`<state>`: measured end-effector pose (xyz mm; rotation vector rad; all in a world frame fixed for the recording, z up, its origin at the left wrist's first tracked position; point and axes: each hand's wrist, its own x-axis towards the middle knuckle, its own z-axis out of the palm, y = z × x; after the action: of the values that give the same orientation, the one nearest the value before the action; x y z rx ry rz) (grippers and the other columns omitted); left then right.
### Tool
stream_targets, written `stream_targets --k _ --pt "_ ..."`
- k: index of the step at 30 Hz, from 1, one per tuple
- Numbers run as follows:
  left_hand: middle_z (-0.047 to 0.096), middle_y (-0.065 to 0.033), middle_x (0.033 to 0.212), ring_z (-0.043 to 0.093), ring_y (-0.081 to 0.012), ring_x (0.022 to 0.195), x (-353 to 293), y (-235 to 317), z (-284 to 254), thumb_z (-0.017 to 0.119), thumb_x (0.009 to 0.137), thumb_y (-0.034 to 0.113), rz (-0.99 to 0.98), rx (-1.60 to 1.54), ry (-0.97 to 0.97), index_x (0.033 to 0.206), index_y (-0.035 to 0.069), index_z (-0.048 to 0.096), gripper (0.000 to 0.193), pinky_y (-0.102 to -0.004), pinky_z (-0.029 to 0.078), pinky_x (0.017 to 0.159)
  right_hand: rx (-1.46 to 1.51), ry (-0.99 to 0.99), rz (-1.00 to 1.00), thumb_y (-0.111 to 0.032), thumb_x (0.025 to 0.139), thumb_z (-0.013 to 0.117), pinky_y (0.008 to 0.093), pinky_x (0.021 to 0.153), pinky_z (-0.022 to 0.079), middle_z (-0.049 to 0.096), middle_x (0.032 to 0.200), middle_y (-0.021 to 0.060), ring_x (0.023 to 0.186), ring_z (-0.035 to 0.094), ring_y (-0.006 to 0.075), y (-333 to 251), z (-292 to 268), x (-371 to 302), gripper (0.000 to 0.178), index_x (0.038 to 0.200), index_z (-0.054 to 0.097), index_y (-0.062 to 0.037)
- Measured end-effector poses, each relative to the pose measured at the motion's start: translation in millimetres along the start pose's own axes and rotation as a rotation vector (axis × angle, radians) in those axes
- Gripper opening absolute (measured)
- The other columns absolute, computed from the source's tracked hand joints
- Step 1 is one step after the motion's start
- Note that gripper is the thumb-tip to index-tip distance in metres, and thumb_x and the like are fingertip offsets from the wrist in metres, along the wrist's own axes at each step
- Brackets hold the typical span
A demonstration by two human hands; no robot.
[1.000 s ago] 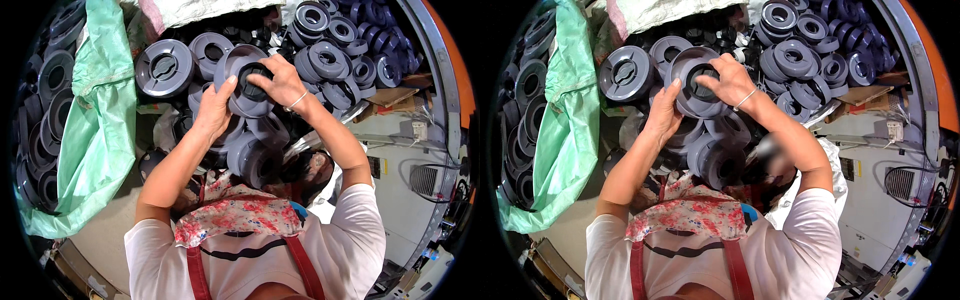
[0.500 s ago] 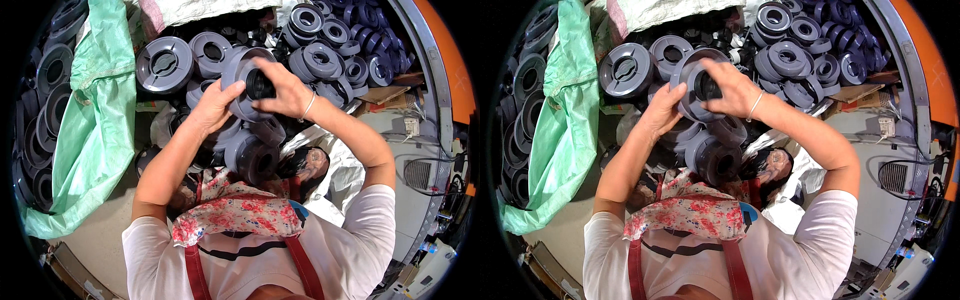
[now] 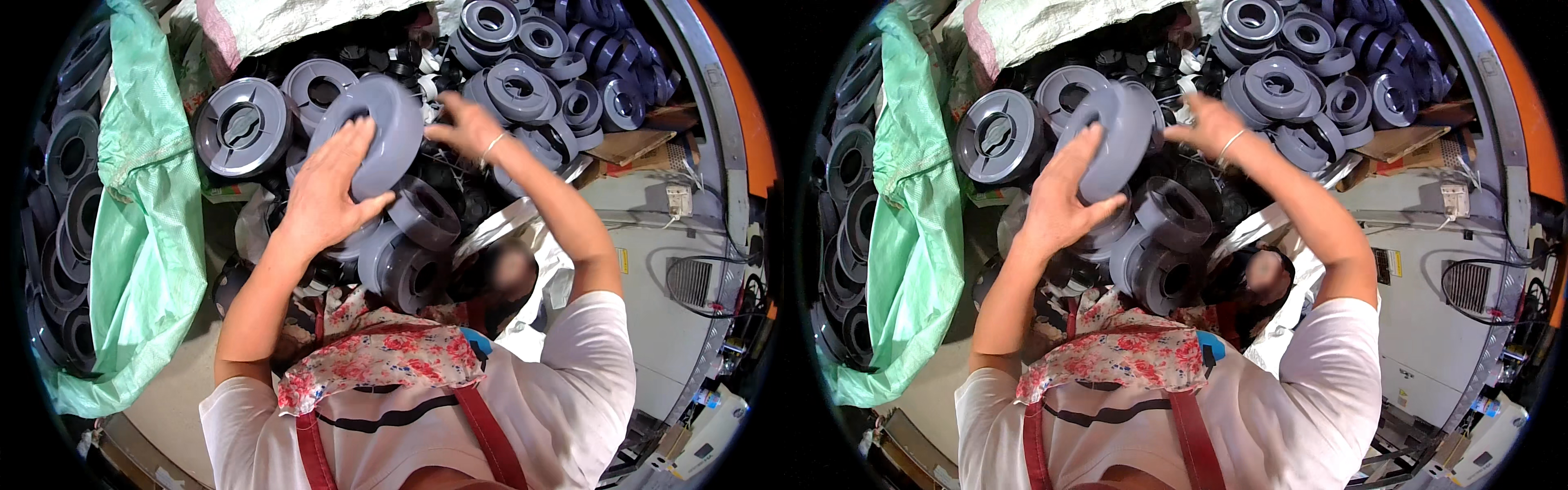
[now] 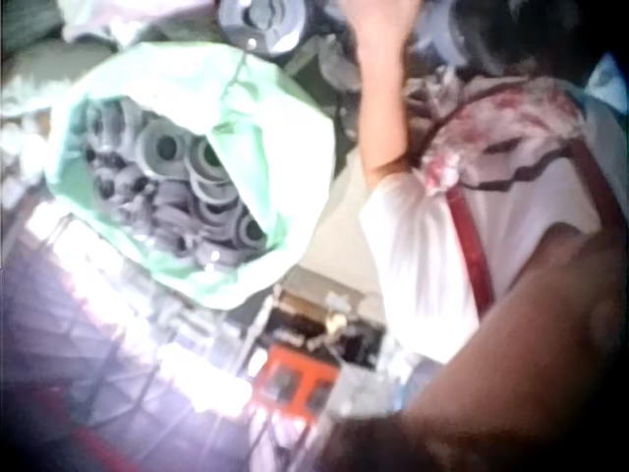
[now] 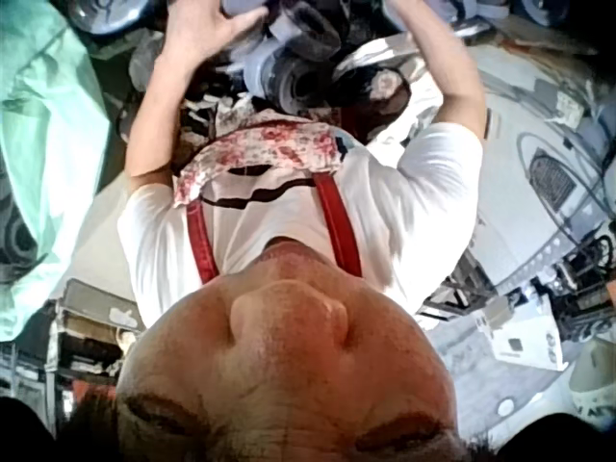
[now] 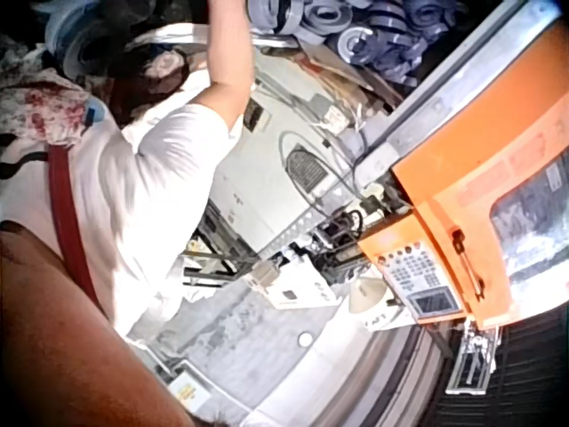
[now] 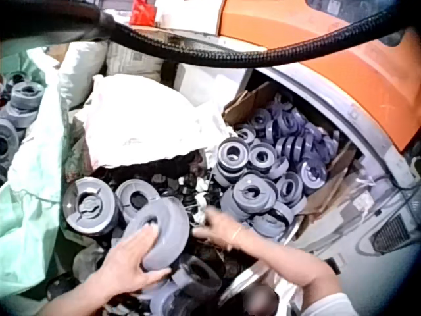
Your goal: The person picks up a gray plastic base and a black ring from separate bags, aligns the ring inside the base, and presses it into place.
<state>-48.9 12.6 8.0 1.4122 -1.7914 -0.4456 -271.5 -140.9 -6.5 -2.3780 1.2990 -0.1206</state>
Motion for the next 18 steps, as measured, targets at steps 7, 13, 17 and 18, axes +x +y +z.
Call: stream_targets --k 7,13,17,18 --pt "0.063 -0.0199 0.095 0.063 -0.0275 0.081 4 -9 6 0.069 0.076 0.03 -0.297 -0.174 -0.134 0.108 -0.004 0.058 0.047 -0.0326 0.049 0.074 -0.848 -0.076 0.264 -0.025 0.081 0.055 0.0481 0.1 0.028 0.058 0.108 0.0187 0.107 0.053 0.0294 156 -17 20 0.035 0.108 0.054 -0.0019" --pt "0.059 -0.0099 0.108 0.056 -0.0144 0.098 23 -13 35 0.065 0.081 0.013 -0.49 -1.112 0.214 0.122 -0.006 0.046 0.048 -0.0275 0.043 0.088 1.162 0.146 0.286 -0.043 0.09 0.045 0.0369 0.063 0.052 0.063 0.079 0.0202 0.069 0.063 0.0291 42 -48 4 0.05 0.097 0.059 0.0043" --pt "0.058 -0.0155 0.11 0.058 -0.0231 0.101 27 -19 33 0.055 0.086 0.018 -0.677 -1.51 -0.008 0.122 -0.005 0.043 0.044 -0.036 0.047 0.089 1.073 -0.057 0.133 -0.037 0.091 0.043 0.0334 0.065 0.052 0.065 0.081 0.0177 0.07 0.064 0.0248 10 -10 26 0.047 0.085 0.063 0.005" --pt "0.058 -0.0156 0.108 0.058 -0.0229 0.101 24 -20 31 0.055 0.086 0.018 -0.732 -1.51 0.034 0.12 -0.005 0.044 0.042 -0.0356 0.047 0.089 0.686 0.004 0.111 -0.034 0.09 0.046 0.035 0.069 0.051 0.065 0.086 0.0179 0.075 0.064 0.0268 30 15 46 0.043 0.086 0.064 0.0048"
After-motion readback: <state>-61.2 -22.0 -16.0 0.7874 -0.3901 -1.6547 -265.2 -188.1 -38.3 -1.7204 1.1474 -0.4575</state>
